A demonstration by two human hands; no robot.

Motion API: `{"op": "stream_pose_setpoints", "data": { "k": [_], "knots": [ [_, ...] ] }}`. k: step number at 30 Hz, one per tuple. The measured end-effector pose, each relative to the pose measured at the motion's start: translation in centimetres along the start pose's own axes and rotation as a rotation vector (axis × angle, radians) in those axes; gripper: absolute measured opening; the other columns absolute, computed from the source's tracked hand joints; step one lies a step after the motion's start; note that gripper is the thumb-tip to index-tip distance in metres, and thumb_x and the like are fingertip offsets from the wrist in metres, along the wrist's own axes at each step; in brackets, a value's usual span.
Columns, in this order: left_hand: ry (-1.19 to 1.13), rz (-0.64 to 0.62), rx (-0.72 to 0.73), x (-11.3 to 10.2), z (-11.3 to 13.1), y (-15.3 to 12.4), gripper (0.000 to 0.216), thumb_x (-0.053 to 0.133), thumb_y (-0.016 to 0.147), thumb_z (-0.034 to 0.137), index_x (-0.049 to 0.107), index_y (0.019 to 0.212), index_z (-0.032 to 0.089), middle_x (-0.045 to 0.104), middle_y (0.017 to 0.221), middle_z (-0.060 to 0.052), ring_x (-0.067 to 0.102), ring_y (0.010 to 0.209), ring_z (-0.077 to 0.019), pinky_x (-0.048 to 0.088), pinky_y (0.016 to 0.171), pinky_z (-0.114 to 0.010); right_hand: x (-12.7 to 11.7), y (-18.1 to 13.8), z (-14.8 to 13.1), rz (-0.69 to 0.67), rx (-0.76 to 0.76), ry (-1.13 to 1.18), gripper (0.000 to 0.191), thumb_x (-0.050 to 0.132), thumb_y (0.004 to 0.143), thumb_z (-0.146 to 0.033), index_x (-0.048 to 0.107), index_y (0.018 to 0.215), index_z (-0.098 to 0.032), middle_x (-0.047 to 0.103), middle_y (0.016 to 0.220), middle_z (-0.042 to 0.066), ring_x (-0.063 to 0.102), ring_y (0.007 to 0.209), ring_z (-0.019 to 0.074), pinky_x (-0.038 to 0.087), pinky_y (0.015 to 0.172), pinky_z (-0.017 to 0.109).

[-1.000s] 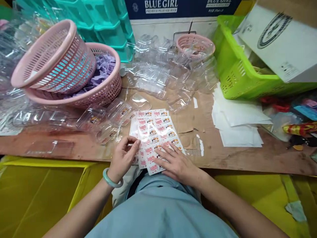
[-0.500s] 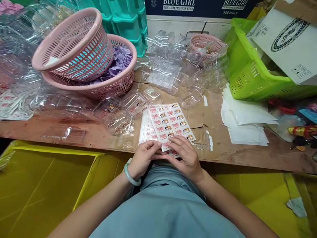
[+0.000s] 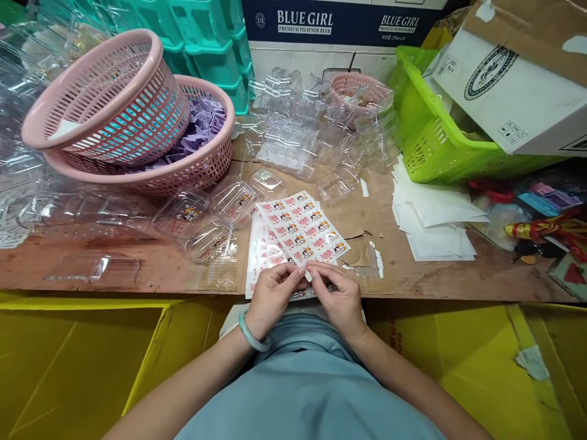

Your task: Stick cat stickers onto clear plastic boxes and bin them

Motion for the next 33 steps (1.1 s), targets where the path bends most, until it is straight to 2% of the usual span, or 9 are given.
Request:
{"op": "stream_pose_setpoints", "data": {
  "k": [3,7,11,18,23,26,28,31,33],
  "knots": [
    [0.013,-0.01,0.008,0.0,0.1,0.0,0.032,0.076,0.068,0.045,0.067,0.072,0.014,0.065,0.066,0.0,0.063,0.065,-0.013,0.055,0.069,-0.025,-0.3,0.1,0.2,-0.006,0.113,0.029,0.013,0.059,0.089,-0.025,0.072,0.091,-0.021,0.075,0.097,0.006,0.07,0.089,0.0201,0.057,0.084,0.035],
    [0.0,-0.022,0.042,0.1,0.6,-0.2,0.031,0.074,0.072,0.044,0.067,0.072,0.014,0.064,0.066,0.001,0.061,0.064,-0.0113,0.054,0.069,-0.025,-0.3,0.0,-1.0,-0.051,-0.11,-0.042,0.02,0.068,0.081,-0.02,0.071,0.101,-0.022,0.073,0.107,0.007,0.067,0.101,0.0213,0.052,0.095,0.037],
    [0.005,-0.027,0.062,0.5,0.7,-0.2,0.03,0.074,0.072,0.043,0.068,0.073,0.014,0.067,0.07,-0.001,0.063,0.069,-0.0141,0.055,0.074,-0.028,-0.1,-0.5,-1.0,-0.007,-0.115,-0.025,0.018,0.061,0.085,-0.013,0.072,0.097,-0.022,0.073,0.103,0.007,0.068,0.097,0.019,0.053,0.092,0.035],
    [0.137,-0.004,0.12,0.8,0.5,-0.1,0.03,0.071,0.073,0.045,0.065,0.07,0.015,0.065,0.066,-0.002,0.064,0.067,-0.016,0.052,0.067,-0.027,0.0,-0.1,1.2,0.052,0.415,0.382,0.012,0.068,0.081,-0.029,0.074,0.084,-0.02,0.075,0.09,0.005,0.07,0.084,0.0191,0.056,0.08,0.032],
    [0.268,-0.045,0.022,-2.7,0.5,-1.5,0.034,0.068,0.075,0.046,0.053,0.065,0.018,0.059,0.062,0.0,0.059,0.059,-0.0143,0.049,0.06,-0.027,-3.4,2.2,3.0,0.355,0.565,0.771,0.016,0.078,0.069,-0.031,0.07,0.074,-0.019,0.075,0.082,0.003,0.07,0.075,0.016,0.058,0.076,0.031],
    [0.51,0.201,0.335,-5.1,2.5,-3.1,0.028,0.071,0.075,0.038,0.055,0.065,0.018,0.057,0.073,-0.002,0.053,0.065,-0.0128,0.045,0.061,-0.025,-6.0,3.0,2.1,0.545,0.361,0.622,0.012,0.072,0.076,-0.03,0.069,0.08,-0.019,0.075,0.09,0.005,0.071,0.083,0.0189,0.058,0.083,0.039],
    [0.54,0.258,0.483,-4.8,3.6,-3.9,0.02,0.07,0.078,0.035,0.063,0.073,0.018,0.061,0.087,-0.005,0.056,0.082,-0.0157,0.047,0.072,-0.026,-6.3,3.1,0.1,0.538,0.092,0.314,0.007,0.066,0.083,-0.025,0.07,0.087,-0.02,0.074,0.101,0.006,0.07,0.093,0.0213,0.055,0.091,0.045],
    [0.23,-0.072,0.333,-1.3,3.4,-3.0,0.029,0.054,0.089,0.041,0.069,0.101,0.019,0.063,0.115,-0.01,0.056,0.108,-0.0217,0.047,0.09,-0.032,-3.4,2.4,-3.0,0.241,-0.343,-0.156,0.025,0.064,0.083,-0.014,0.069,0.105,-0.025,0.071,0.114,0.005,0.065,0.109,0.0235,0.047,0.104,0.048],
    [-0.048,-0.219,0.183,0.8,2.8,-1.9,0.034,0.051,0.091,0.043,0.068,0.11,0.02,0.063,0.121,-0.01,0.056,0.112,-0.0232,0.047,0.093,-0.035,-1.4,1.7,-3.8,0.048,-0.5,-0.31,0.039,0.065,0.082,-0.012,0.064,0.118,-0.025,0.069,0.119,0.006,0.06,0.118,0.0252,0.042,0.108,0.05]
  ]
}}
Point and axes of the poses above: each hand's wrist, its own y-axis towards the middle knuckle, its own x-axis out of the palm, z = x × y, the point moved 4 cm from there along y, towards the middle knuckle
